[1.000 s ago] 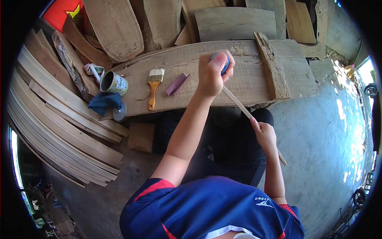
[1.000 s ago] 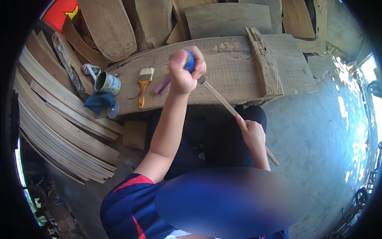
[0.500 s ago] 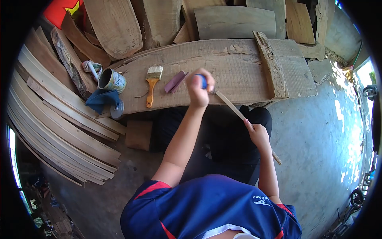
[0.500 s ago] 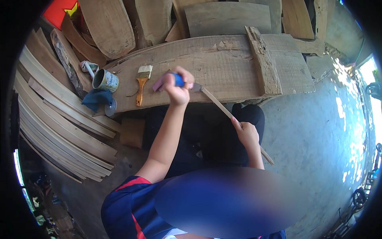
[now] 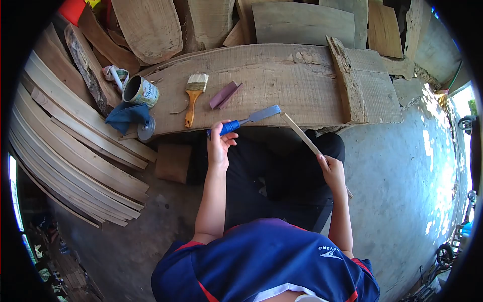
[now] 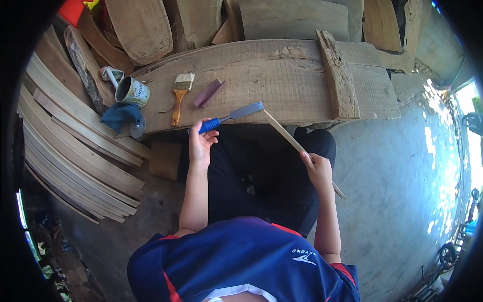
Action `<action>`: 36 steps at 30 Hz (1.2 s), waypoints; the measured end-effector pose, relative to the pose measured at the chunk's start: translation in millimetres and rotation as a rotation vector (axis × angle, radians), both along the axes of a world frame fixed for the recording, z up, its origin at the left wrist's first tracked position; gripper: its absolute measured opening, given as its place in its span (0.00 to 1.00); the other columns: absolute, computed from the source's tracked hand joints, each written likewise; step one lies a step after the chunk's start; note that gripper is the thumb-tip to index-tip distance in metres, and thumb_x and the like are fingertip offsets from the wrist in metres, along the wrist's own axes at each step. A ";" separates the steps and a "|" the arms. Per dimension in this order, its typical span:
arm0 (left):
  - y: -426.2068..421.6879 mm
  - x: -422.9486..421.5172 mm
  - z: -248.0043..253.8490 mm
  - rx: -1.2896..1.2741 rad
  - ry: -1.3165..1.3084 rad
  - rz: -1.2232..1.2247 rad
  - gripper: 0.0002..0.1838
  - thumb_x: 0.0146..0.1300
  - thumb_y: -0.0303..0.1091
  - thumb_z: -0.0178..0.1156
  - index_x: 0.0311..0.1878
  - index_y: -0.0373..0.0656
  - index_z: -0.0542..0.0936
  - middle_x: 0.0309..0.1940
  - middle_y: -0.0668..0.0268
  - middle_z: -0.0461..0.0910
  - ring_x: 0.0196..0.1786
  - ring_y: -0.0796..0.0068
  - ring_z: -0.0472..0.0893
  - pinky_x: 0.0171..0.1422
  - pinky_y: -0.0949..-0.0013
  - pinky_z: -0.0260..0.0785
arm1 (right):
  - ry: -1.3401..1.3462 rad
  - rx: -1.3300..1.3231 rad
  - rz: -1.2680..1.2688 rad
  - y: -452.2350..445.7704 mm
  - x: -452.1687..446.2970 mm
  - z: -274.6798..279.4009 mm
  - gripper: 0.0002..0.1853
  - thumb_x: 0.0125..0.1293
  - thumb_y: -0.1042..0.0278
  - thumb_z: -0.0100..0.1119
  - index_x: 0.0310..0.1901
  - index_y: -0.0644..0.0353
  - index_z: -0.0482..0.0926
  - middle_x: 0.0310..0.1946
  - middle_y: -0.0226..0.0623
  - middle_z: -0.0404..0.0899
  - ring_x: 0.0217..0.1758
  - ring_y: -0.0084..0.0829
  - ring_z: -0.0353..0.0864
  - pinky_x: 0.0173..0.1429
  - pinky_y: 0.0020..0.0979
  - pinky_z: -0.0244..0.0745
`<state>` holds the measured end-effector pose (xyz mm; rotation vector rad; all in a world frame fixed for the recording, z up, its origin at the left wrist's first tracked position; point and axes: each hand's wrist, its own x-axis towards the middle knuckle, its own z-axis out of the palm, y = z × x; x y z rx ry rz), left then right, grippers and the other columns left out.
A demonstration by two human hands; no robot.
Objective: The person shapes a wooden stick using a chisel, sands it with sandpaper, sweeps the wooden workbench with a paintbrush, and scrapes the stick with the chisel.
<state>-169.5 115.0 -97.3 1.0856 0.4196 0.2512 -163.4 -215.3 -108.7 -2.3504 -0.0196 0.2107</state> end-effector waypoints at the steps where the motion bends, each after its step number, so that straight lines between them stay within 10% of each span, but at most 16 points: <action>1: -0.2 -5.9 2.6 0.021 0.049 -0.055 0.22 0.64 0.49 0.48 0.51 0.40 0.74 0.40 0.60 0.79 0.35 0.74 0.79 0.35 0.75 0.70 | -0.032 -0.030 0.002 0.6 0.1 -1.4 0.30 0.64 0.41 0.51 0.21 0.66 0.72 0.12 0.47 0.65 0.17 0.45 0.66 0.26 0.38 0.63; 7: -8.7 -18.1 -8.7 -0.041 -0.114 -0.029 0.18 0.67 0.44 0.46 0.49 0.40 0.74 0.51 0.57 0.76 0.51 0.67 0.77 0.57 0.68 0.67 | -0.204 -0.205 -0.013 1.7 1.3 -3.7 0.28 0.59 0.41 0.55 0.20 0.62 0.72 0.14 0.47 0.70 0.21 0.50 0.73 0.25 0.41 0.65; 13: -6.9 28.7 20.0 -0.126 -0.601 0.263 0.13 0.66 0.44 0.53 0.31 0.46 0.68 0.37 0.61 0.78 0.57 0.64 0.74 0.71 0.58 0.55 | -0.334 -0.395 -0.045 0.5 11.6 5.0 0.27 0.59 0.40 0.54 0.19 0.59 0.71 0.14 0.45 0.72 0.21 0.49 0.74 0.25 0.43 0.67; 15: -4.7 58.3 33.2 -0.173 -0.712 0.255 0.14 0.67 0.45 0.52 0.31 0.46 0.67 0.27 0.66 0.73 0.47 0.68 0.76 0.66 0.58 0.59 | -0.393 -0.452 0.012 0.1 18.1 5.7 0.27 0.60 0.40 0.53 0.19 0.59 0.70 0.14 0.45 0.72 0.21 0.49 0.75 0.25 0.44 0.67; 16: -5.4 70.6 41.4 -0.144 -0.780 0.195 0.15 0.67 0.45 0.52 0.29 0.48 0.65 0.20 0.71 0.65 0.30 0.76 0.72 0.49 0.63 0.69 | -0.396 -0.453 0.009 0.8 20.0 6.5 0.27 0.60 0.40 0.53 0.19 0.59 0.70 0.14 0.45 0.72 0.21 0.49 0.75 0.25 0.44 0.67; 19: -13.3 88.8 74.3 -0.100 -0.728 -0.060 0.27 0.66 0.64 0.39 0.24 0.49 0.63 0.11 0.75 0.58 0.13 0.82 0.54 0.23 0.73 0.51 | -0.384 -0.470 0.053 2.5 23.1 8.6 0.27 0.61 0.41 0.52 0.19 0.59 0.69 0.13 0.45 0.72 0.20 0.49 0.75 0.24 0.44 0.68; 36: -57.7 122.2 108.3 0.030 -0.591 -0.434 0.23 0.63 0.54 0.41 0.19 0.47 0.61 0.07 0.73 0.54 0.10 0.81 0.54 0.18 0.73 0.49 | -0.410 -0.455 0.066 1.6 26.0 2.7 0.27 0.61 0.41 0.53 0.18 0.58 0.68 0.12 0.44 0.71 0.19 0.48 0.74 0.22 0.43 0.68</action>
